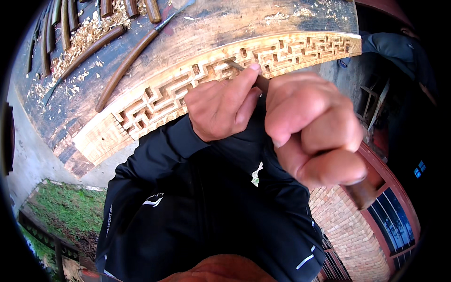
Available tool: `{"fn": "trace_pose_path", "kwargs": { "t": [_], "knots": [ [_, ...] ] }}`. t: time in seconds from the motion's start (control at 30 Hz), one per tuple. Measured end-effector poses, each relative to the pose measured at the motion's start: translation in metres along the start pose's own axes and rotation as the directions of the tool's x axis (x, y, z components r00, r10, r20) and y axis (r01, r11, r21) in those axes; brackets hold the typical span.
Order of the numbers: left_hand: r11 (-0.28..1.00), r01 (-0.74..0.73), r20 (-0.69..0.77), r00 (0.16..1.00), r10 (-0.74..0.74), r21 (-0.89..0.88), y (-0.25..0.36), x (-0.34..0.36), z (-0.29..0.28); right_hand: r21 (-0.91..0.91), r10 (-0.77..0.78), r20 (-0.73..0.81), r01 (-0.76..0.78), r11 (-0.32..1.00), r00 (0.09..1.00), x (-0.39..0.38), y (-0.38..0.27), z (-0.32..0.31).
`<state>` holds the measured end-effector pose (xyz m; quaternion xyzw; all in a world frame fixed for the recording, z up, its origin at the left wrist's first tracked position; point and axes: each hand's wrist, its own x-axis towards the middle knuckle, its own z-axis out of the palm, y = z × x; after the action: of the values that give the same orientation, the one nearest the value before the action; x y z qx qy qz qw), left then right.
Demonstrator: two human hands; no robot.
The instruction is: The person carves intricate geometric patterns into a wooden panel using a hand chisel. They guide the blade along pre-marked lines to create deep grooves and square holes.
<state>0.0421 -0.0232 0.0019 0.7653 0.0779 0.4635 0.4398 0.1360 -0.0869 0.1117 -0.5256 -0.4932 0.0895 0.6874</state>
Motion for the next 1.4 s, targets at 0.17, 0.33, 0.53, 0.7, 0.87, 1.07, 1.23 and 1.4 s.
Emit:
{"fn": "trace_pose_path", "kwargs": {
  "t": [0.17,0.33,0.53,0.7,0.87,1.07,1.23,1.4],
  "knots": [
    [0.999,-0.036,0.098,0.995,0.035,0.009,-0.001,-0.001,-0.011,-0.033,-0.011,-0.003,0.011,0.999,1.000,-0.011,-0.006,0.006],
    [0.998,-0.069,0.022,0.997,0.069,-0.016,-0.003,-0.002,-0.002,-0.024,0.047,0.080,-0.045,0.999,0.996,0.003,-0.012,-0.002],
    [0.998,-0.050,-0.002,0.999,0.050,-0.035,-0.003,0.002,-0.002,0.021,0.034,0.027,-0.035,0.999,0.999,0.006,-0.009,-0.001],
    [1.000,0.004,-0.019,1.000,-0.005,-0.023,-0.001,0.000,-0.002,-0.020,0.046,0.023,-0.045,0.999,0.999,0.011,0.000,0.008],
    [1.000,-0.001,0.045,0.999,0.002,-0.028,-0.001,0.004,-0.008,-0.028,-0.027,-0.045,0.026,0.999,0.999,0.001,0.005,0.008],
    [0.962,-0.231,0.111,0.962,0.248,-0.144,-0.006,-0.002,-0.026,0.108,-0.001,0.024,-0.002,0.994,1.000,0.006,-0.018,-0.006],
    [0.945,-0.314,0.346,0.880,0.326,-0.090,-0.002,-0.002,-0.058,0.164,0.031,-0.064,-0.020,0.986,0.998,-0.003,-0.034,-0.041],
    [0.969,-0.241,0.364,0.899,0.244,-0.054,0.006,-0.007,-0.063,0.240,-0.004,-0.434,0.120,0.963,0.901,-0.030,-0.039,-0.026]
  ]
}}
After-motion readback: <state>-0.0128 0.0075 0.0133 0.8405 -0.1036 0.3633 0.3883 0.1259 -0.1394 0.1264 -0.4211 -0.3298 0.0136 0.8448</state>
